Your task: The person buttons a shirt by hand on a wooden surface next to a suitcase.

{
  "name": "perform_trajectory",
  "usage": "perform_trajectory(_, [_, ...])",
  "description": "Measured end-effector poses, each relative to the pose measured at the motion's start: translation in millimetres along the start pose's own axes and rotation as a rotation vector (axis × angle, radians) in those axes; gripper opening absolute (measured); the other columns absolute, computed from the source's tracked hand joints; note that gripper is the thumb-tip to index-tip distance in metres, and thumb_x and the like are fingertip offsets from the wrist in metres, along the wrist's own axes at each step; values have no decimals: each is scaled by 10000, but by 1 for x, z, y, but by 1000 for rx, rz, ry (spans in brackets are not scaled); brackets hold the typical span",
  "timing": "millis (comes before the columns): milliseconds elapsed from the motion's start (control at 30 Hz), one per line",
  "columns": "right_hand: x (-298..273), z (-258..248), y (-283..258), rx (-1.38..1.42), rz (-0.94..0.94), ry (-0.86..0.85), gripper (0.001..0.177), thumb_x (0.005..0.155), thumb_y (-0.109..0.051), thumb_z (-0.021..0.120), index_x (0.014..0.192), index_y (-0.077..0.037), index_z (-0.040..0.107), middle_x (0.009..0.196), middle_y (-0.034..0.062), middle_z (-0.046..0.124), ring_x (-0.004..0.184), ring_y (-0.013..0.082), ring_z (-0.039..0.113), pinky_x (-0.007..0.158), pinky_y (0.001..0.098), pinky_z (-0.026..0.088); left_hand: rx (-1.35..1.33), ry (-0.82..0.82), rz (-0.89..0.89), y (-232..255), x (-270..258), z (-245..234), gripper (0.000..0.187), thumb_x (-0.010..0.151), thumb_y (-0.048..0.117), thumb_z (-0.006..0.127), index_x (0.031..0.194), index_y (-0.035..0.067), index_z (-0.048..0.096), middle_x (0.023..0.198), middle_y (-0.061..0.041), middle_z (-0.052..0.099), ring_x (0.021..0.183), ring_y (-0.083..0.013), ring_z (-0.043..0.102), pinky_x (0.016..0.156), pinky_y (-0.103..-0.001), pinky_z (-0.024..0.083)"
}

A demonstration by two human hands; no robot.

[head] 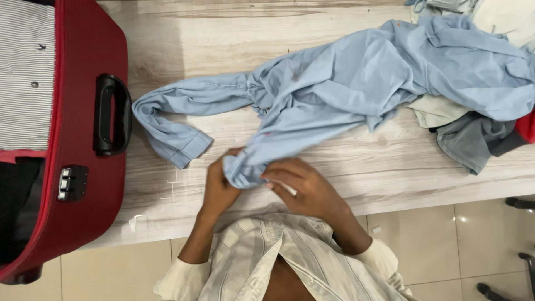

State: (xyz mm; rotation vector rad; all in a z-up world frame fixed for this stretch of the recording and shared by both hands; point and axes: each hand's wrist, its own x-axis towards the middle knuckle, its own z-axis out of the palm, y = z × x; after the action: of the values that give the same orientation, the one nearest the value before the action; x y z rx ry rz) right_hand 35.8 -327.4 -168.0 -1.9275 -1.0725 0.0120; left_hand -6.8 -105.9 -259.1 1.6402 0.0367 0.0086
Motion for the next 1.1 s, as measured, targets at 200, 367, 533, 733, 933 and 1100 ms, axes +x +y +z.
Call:
perform_trajectory(200, [-44,-65,55,-705,446,240,693,1009,-396,730,1573,-84,475,1635,251,334,1504,419,310,1201,624,278,-726,675,28,-4,-4,-58,372,1133,256,496,1398,-2,537,1305,-130,632,1155,-229,639,924,-411,529])
perform_trajectory(367, [-84,-106,91,-943,706,281,868,908,-559,720,1601,-88,492,1629,305,213,1476,508,162,1068,710,187,-496,773,5,20,1,-61,632,1065,248,593,1553,110,217,1457,-140,439,1281,-257,467,1019,-450,458])
perform_trajectory(533, [-92,-92,114,-841,711,176,449,958,-345,696,1352,-130,677,1506,183,472,1380,383,403,1088,638,215,396,691,205,38,1,-34,885,1112,278,720,1651,63,51,1697,-262,69,1603,-410,83,1287,-592,196])
perform_trajectory(733, [-42,-28,83,-490,362,143,219,911,-100,627,1099,-21,708,1159,144,708,1145,314,603,1041,530,323,619,150,346,54,1,13,661,886,285,803,1452,126,499,1610,-112,380,1560,-376,262,1275,-575,246])
perform_trajectory(933, [-8,2,25,-13,259,16,212,971,-125,719,1168,-53,698,1170,85,735,1103,246,658,1006,405,494,686,-30,418,49,11,22,537,686,11,726,1211,117,693,1207,-48,718,1346,-336,566,1141,-570,341])
perform_trajectory(1100, [-22,-37,32,-547,246,148,601,831,-308,800,1348,-40,650,1424,233,566,1359,418,450,1098,580,279,173,339,154,37,1,-23,426,867,-77,524,1238,43,696,930,-35,680,816,-141,648,720,-281,482])
